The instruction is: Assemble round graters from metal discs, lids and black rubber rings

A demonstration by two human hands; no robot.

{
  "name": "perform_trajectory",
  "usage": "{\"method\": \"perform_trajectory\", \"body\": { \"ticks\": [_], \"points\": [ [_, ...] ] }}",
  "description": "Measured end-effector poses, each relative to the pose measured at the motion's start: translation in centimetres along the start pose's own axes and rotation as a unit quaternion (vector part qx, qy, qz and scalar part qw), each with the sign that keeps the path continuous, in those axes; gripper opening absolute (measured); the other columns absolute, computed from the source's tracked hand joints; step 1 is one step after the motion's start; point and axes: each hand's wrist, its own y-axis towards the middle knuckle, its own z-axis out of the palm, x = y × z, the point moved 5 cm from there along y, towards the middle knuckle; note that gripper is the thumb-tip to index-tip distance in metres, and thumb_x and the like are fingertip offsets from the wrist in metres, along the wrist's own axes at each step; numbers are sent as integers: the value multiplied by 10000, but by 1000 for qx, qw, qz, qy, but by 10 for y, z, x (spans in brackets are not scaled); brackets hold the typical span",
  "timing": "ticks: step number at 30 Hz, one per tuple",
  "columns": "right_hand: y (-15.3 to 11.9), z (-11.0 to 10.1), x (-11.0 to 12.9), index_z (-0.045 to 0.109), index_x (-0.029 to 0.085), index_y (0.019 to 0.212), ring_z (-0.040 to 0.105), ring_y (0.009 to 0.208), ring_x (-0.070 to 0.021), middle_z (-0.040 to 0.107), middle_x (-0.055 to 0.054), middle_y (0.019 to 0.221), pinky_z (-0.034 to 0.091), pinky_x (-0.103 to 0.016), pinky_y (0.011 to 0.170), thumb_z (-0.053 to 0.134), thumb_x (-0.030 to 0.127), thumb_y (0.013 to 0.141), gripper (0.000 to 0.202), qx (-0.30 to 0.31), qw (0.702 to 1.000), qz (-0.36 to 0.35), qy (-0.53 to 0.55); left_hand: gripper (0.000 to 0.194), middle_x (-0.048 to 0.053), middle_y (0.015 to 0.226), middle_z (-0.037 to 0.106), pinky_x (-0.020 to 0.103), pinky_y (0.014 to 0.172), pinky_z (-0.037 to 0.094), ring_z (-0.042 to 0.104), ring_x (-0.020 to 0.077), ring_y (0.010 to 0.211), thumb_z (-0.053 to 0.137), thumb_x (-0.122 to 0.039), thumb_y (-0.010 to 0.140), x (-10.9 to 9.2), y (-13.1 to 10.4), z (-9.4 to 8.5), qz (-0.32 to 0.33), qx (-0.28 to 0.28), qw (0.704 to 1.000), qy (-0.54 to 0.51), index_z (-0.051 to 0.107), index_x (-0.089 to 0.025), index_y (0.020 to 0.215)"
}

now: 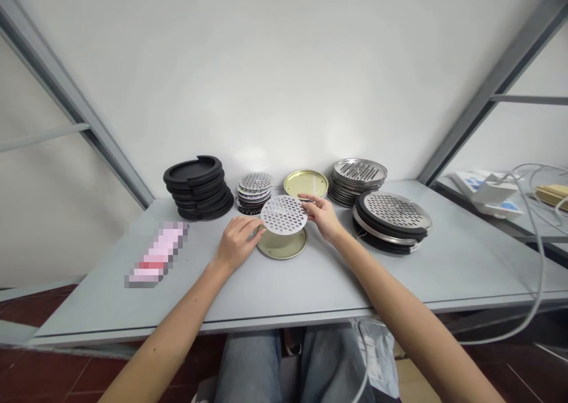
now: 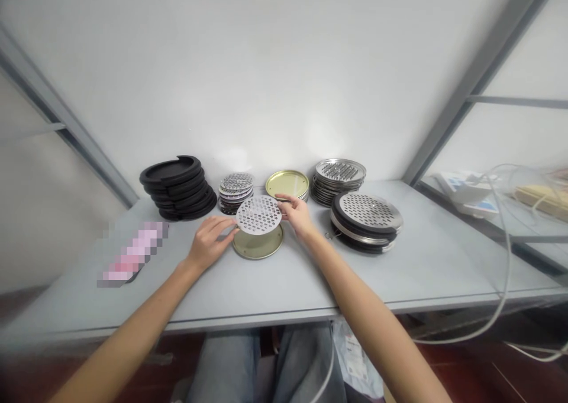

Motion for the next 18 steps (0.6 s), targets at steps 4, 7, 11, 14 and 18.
{"method": "perform_trajectory", "body": {
  "ticks": [4,7,11,14,18],
  "points": [
    [3,-7,2,635,134,1082,620,682,-146,664,-27,706,527,-285,644,677,351,687,453,-19,1000,-18,-16,199,65,1016,655,407,888,487,599,233,975,639,-365,836,11,-1,9,-69,89,993,-38,638,-220,973],
    [5,-8,-2,655,130,1007,618,679,-145,679,-42,732,520,-278,635,679,355,690,390,-7,999,-13,-35,212,73,1038,634,424,917,476,580,248,1011,646,-339,813,14,-3,14,-90,131,987,-36,628,-209,980],
    [4,-1,-11,666,136,927,598,641,-133,681,-43,731,494,-253,583,676,346,686,319,25,997,1,-66,462,102,1203,584,448,997,437,527,270,1143,643,-353,800,16,-4,15,-103,143,984,-36,528,-199,1220],
    [3,6,-16,668,147,903,573,601,-126,668,-26,699,469,-242,544,656,354,696,293,50,994,-19,-93,620,121,1294,536,466,1022,420,490,296,1206,670,-420,773,16,-5,14,-103,153,982,-42,461,-197,1313],
    [4,9,-20,672,149,892,541,563,-111,642,3,649,441,-232,532,639,357,698,287,61,989,-44,-130,680,134,1306,527,475,1024,418,487,308,1210,697,-443,750,15,-5,15,-97,169,979,-60,446,-200,1333]
  ]
}}
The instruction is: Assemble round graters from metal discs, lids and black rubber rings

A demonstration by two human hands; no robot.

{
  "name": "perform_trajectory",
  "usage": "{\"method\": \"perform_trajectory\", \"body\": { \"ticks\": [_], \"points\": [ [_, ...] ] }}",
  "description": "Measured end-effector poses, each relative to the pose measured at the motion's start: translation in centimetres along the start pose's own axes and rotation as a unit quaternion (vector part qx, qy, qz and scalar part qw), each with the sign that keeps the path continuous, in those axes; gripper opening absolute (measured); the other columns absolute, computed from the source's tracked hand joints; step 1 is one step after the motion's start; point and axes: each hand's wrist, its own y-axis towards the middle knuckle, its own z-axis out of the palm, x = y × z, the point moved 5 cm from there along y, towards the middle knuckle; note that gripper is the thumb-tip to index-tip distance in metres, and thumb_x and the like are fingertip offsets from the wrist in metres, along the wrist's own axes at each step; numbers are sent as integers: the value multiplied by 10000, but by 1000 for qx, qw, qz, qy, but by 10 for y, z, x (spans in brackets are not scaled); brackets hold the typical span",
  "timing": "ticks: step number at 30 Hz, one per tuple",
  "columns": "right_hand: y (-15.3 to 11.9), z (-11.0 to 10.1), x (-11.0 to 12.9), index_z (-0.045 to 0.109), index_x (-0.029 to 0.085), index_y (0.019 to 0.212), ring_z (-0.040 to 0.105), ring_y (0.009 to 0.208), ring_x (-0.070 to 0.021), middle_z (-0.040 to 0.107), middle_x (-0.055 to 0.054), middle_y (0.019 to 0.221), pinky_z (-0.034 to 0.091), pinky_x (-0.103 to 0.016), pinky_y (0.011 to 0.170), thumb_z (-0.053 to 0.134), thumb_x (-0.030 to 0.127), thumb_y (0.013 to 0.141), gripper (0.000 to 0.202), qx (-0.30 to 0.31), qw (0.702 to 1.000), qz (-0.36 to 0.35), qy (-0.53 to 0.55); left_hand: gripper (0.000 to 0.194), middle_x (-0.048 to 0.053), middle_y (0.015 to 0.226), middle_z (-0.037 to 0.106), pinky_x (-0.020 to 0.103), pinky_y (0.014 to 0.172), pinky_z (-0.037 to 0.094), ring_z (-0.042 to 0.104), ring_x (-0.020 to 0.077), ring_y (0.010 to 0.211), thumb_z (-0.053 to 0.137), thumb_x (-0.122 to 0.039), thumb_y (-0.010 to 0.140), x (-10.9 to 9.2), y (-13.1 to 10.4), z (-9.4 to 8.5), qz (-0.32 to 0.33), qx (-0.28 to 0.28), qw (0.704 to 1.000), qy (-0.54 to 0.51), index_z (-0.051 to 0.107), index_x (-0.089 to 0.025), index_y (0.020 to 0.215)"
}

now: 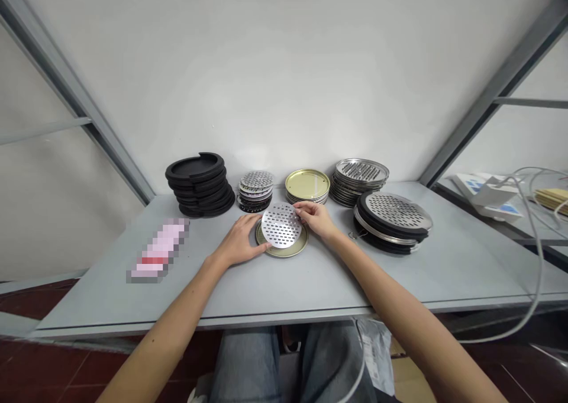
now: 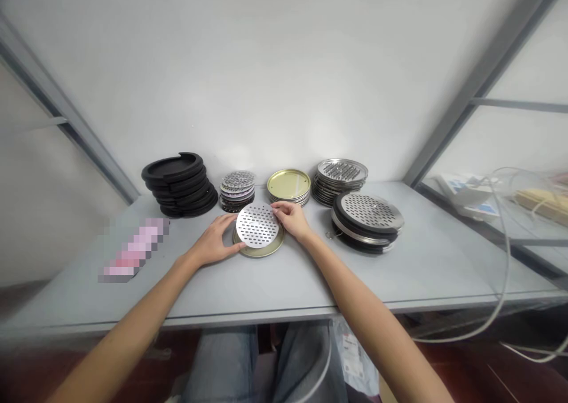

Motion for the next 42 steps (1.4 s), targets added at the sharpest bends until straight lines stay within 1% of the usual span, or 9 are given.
{"method": "perform_trajectory", "body": {
  "ticks": [7,11,18,24,26,30,36,39,42],
  "points": [
    [1,-2,-2,705,144,874,640,717,-181,723,-69,810,504,-304,686,598,328,733,255,-22,995,-32,-87,660,121,1348,499,476,1049,404,464,299,1244,637,-451,802,3,-2,1,-14,0,1000,9,403,-209,1370],
    [-1,0,0,726,152,881,652,757,-200,735,-75,844,516,-337,735,557,289,774,243,-28,983,-64,-172,726,128,1360,488,470,1056,401,458,304,1253,671,-474,765,3,-2,2,-7,15,1000,6,395,-197,1377],
    [-5,8,0,733,164,924,670,801,-210,741,-69,921,523,-354,779,508,188,798,258,9,966,-96,-239,686,135,1331,505,462,1054,403,472,302,1235,671,-452,767,5,-3,4,1,23,1000,4,432,-189,1353],
    [-7,16,1,716,159,1004,666,935,-199,731,-55,990,492,-340,893,402,22,739,433,90,952,-146,-255,668,140,1342,494,462,1065,385,468,298,1237,662,-492,766,10,-4,11,-14,58,998,-7,478,-169,1322],
    [-8,18,3,721,163,981,666,939,-196,732,-48,987,491,-328,893,400,2,721,444,104,947,-162,-257,692,140,1359,483,465,1076,366,452,302,1253,664,-514,759,11,-5,12,-23,74,997,-9,475,-167,1328],
    [-9,18,4,725,170,921,667,917,-192,733,-46,955,499,-316,869,432,4,725,390,98,944,-167,-266,721,133,1374,474,462,1087,348,432,301,1269,664,-534,754,12,-6,13,-33,89,995,-8,464,-170,1344],
    [-10,13,5,720,178,913,632,876,-200,694,-73,959,495,-320,805,525,60,737,288,60,925,-178,-331,639,125,1371,477,446,1084,358,444,284,1261,634,-471,799,10,-6,12,-34,77,996,-6,472,-173,1341],
    [-10,10,6,720,177,842,620,848,-197,684,-72,931,482,-325,799,507,56,740,265,65,912,-178,-363,611,123,1365,482,446,1079,367,451,283,1253,635,-455,801,9,-6,12,-32,75,997,-7,490,-178,1326],
    [-10,11,7,711,174,854,613,862,-193,680,-75,935,475,-323,816,492,63,761,263,85,907,-185,-368,587,117,1367,480,443,1082,367,450,280,1256,636,-452,800,9,-6,12,-29,76,997,-4,510,-186,1308]
  ]
}}
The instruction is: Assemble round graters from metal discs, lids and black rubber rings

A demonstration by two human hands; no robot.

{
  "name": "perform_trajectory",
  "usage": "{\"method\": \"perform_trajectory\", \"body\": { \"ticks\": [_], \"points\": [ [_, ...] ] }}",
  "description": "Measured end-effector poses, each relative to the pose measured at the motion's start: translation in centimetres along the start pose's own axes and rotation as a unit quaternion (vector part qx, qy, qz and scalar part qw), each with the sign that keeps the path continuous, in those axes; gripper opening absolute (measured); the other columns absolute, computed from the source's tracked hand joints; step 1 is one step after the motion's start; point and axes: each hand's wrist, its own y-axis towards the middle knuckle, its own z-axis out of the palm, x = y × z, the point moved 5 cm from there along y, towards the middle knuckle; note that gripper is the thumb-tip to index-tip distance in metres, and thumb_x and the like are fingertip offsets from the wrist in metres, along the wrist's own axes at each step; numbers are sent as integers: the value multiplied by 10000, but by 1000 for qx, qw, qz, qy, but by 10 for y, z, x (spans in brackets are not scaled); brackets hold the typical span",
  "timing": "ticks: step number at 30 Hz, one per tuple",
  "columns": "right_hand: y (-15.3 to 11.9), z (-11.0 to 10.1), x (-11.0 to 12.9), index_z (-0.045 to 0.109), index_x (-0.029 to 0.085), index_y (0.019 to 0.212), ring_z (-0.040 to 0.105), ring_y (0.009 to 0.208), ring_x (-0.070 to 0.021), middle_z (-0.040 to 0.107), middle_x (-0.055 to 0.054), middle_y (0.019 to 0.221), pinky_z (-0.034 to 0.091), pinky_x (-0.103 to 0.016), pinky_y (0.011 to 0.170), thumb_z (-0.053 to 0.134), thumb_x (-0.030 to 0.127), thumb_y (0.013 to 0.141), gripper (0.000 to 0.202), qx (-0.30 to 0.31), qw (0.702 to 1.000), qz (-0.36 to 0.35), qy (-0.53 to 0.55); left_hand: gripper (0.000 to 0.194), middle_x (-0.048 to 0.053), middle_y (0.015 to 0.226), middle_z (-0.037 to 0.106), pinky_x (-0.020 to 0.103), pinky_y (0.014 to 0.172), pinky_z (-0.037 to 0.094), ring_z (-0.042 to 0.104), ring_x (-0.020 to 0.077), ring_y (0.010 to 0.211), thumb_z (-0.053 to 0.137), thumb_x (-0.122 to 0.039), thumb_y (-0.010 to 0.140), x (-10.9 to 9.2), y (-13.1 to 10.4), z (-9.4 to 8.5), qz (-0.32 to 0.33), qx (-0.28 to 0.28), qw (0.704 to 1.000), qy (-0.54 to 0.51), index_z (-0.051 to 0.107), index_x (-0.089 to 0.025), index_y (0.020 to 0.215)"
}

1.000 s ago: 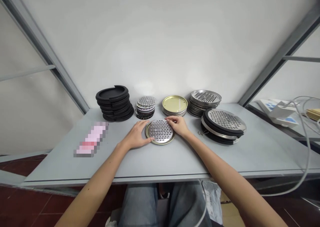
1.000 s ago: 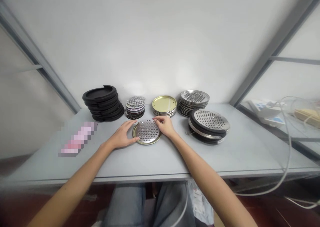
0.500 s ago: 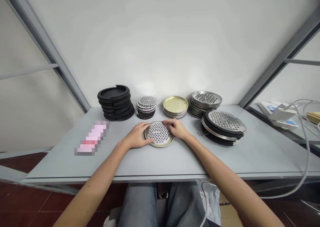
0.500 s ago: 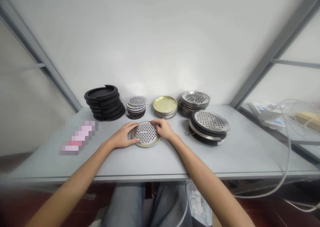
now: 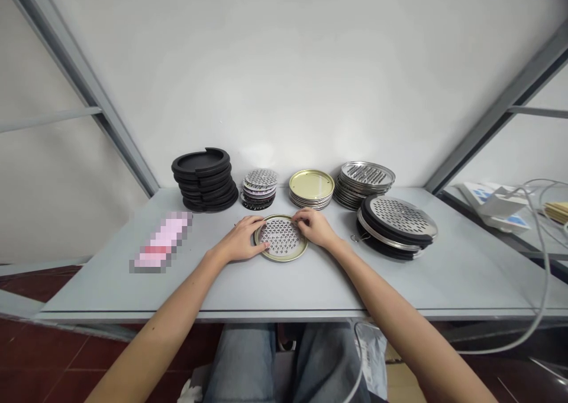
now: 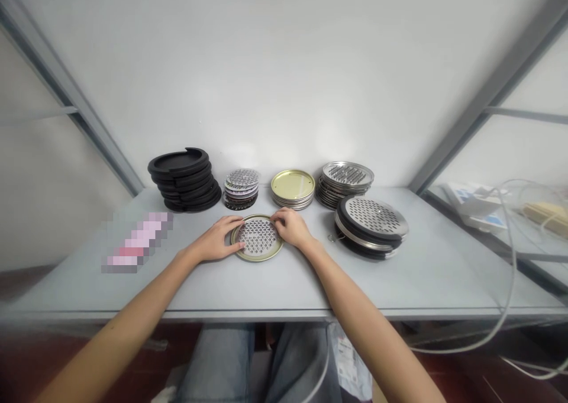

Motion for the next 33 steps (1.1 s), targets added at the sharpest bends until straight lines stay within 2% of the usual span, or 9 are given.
{"method": "perform_trajectory", "body": {
  "ticks": [7,13,16,21,27,33],
  "points": [
    [0,4,1,693,163,937,596,924,-209,667,-99,963,458,-356,877,505,245,882,213,21,999,-31,-1,598,123,1372,473,439,1087,365,443,280,1268,619,-481,806,-1,0,0,-3,5,1000,3,513,-173,1308],
    [-2,3,8,664,172,1099,566,1027,-226,628,-121,1099,435,-385,939,498,260,901,273,22,998,-64,-11,603,118,1388,464,440,1088,363,446,288,1273,610,-498,805,1,0,2,-16,14,1000,6,520,-184,1312],
    [-3,4,11,694,190,1032,568,1020,-226,631,-108,1094,433,-390,941,525,241,885,230,26,997,-77,-13,614,118,1407,454,452,1094,349,429,294,1293,599,-511,810,2,0,3,-25,21,999,8,511,-184,1322],
    [-1,5,8,712,182,920,582,962,-214,651,-99,1029,451,-373,902,528,236,881,196,21,998,-59,-6,620,117,1425,444,453,1097,337,414,285,1310,566,-529,831,3,0,3,-34,27,999,7,488,-184,1340],
    [0,3,10,698,168,879,587,936,-201,658,-96,987,448,-347,885,513,241,888,199,28,998,-61,1,601,118,1408,462,447,1096,339,430,285,1294,574,-526,827,4,1,4,-33,21,999,1,515,-185,1318],
    [1,-2,9,673,163,854,602,872,-184,677,-84,918,462,-314,831,423,260,936,281,37,998,-49,28,599,125,1409,455,455,1101,330,411,285,1308,573,-510,832,3,0,4,-31,28,999,-2,503,-180,1327]
  ]
}}
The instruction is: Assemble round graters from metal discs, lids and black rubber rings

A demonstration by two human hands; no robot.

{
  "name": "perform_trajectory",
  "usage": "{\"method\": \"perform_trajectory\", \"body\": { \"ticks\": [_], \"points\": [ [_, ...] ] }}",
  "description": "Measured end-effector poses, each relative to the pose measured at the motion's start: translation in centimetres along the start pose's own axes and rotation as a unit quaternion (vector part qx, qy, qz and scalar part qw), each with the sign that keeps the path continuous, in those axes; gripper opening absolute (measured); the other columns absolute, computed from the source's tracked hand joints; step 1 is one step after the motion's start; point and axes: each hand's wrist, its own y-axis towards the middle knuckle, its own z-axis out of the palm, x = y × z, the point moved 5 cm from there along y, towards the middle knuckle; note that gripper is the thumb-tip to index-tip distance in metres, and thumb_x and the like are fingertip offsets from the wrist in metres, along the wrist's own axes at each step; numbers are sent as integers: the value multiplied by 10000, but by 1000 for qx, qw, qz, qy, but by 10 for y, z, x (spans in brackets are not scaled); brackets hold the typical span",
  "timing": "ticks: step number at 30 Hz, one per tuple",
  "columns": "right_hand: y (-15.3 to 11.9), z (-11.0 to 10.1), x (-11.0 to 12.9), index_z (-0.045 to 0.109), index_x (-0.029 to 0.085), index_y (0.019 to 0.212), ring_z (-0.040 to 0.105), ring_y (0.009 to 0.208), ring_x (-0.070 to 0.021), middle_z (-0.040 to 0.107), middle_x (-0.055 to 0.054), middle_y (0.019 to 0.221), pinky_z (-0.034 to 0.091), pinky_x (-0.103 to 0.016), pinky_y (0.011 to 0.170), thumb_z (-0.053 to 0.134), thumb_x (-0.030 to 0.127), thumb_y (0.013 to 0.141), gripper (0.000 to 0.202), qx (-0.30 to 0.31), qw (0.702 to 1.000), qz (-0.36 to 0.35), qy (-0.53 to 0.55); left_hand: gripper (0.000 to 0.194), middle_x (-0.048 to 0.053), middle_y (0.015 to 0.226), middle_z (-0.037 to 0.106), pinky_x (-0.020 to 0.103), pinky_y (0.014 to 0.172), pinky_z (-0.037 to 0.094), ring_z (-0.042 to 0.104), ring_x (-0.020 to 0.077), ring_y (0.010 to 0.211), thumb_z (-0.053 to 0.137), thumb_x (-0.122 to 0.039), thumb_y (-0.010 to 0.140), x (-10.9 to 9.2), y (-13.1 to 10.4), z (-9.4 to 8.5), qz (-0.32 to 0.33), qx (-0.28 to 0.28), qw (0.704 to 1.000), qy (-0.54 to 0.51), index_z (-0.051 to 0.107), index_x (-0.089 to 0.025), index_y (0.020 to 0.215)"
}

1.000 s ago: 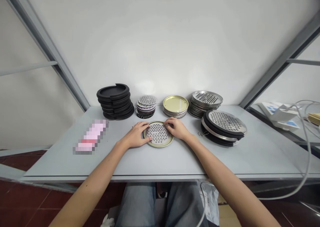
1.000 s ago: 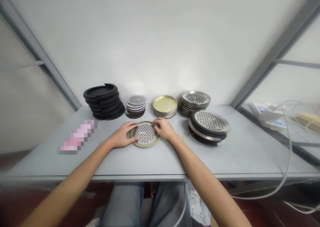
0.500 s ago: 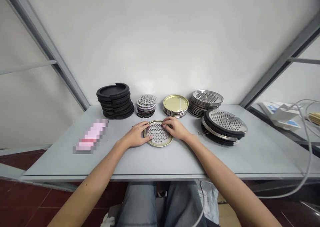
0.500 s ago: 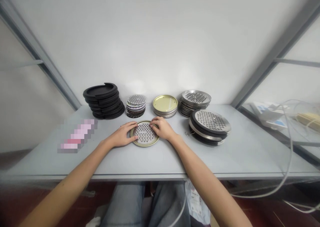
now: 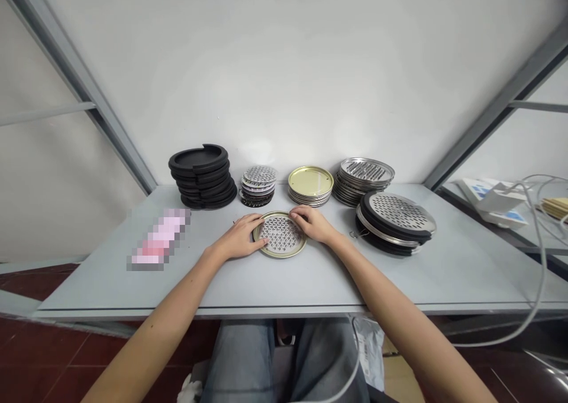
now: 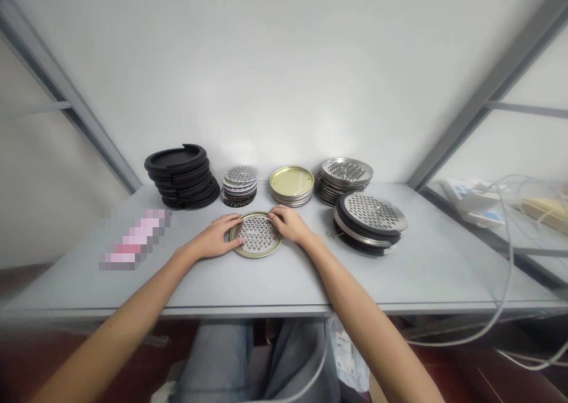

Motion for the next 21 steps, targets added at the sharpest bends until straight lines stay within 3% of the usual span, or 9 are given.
{"method": "perform_trajectory", "body": {
  "ticks": [21],
  "points": [
    [-2,-3,-3,709,170,827,638,888,-192,695,-83,1003,476,-318,832,547,255,854,185,3,1000,11,0,544,116,1392,465,453,1089,325,413,274,1294,533,-522,868,-2,2,2,9,3,1000,22,521,-200,1306]
  ]
}}
